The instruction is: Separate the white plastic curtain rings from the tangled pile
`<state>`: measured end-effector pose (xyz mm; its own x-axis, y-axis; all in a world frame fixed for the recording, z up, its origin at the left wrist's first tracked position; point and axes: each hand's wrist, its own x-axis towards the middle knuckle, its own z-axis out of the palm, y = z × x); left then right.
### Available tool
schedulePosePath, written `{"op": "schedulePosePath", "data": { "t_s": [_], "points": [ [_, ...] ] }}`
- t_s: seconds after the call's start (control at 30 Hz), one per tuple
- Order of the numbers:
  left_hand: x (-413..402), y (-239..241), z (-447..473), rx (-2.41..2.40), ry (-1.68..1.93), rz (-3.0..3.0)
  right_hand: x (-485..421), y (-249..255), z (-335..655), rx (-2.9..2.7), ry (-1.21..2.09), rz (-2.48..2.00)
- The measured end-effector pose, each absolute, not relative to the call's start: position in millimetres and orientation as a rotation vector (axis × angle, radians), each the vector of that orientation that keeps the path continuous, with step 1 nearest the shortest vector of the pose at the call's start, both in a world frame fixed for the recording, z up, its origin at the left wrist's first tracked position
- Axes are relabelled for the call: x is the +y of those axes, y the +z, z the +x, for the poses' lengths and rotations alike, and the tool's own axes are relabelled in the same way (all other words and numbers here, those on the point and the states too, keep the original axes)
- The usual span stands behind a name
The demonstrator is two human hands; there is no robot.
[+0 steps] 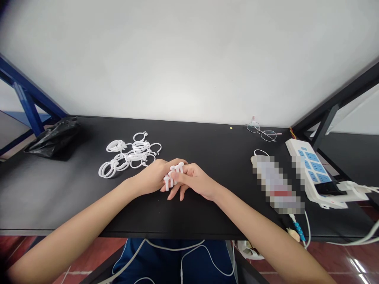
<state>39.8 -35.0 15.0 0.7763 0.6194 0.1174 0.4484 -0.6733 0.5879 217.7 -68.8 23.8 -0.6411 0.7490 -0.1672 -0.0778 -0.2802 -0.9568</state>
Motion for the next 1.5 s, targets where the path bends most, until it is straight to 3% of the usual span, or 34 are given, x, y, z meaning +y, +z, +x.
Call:
{"op": "schedulePosePath", "data": {
  "t_s": [0.37,0.9,1.2,1.37,1.5],
  "points": [
    [-27,29,31,0.608,0.553,2.155,-82,22,211,-1.489,1.727,-0.812],
    [-19,17,35,0.436,0.408,1.708,-97,21,209,-1.928,1.267,-0.776],
    [-20,15,37,0.506,0.552,1.649,-90,18,211,-1.668,1.436,-0.809],
    [-17,15,37,0.662,0.632,1.636,-81,23,214,-1.488,1.354,-0.873],
    [-16,33,22,0.757,0.484,1.710,-72,18,218,-1.456,1.196,-0.960]
  ]
}}
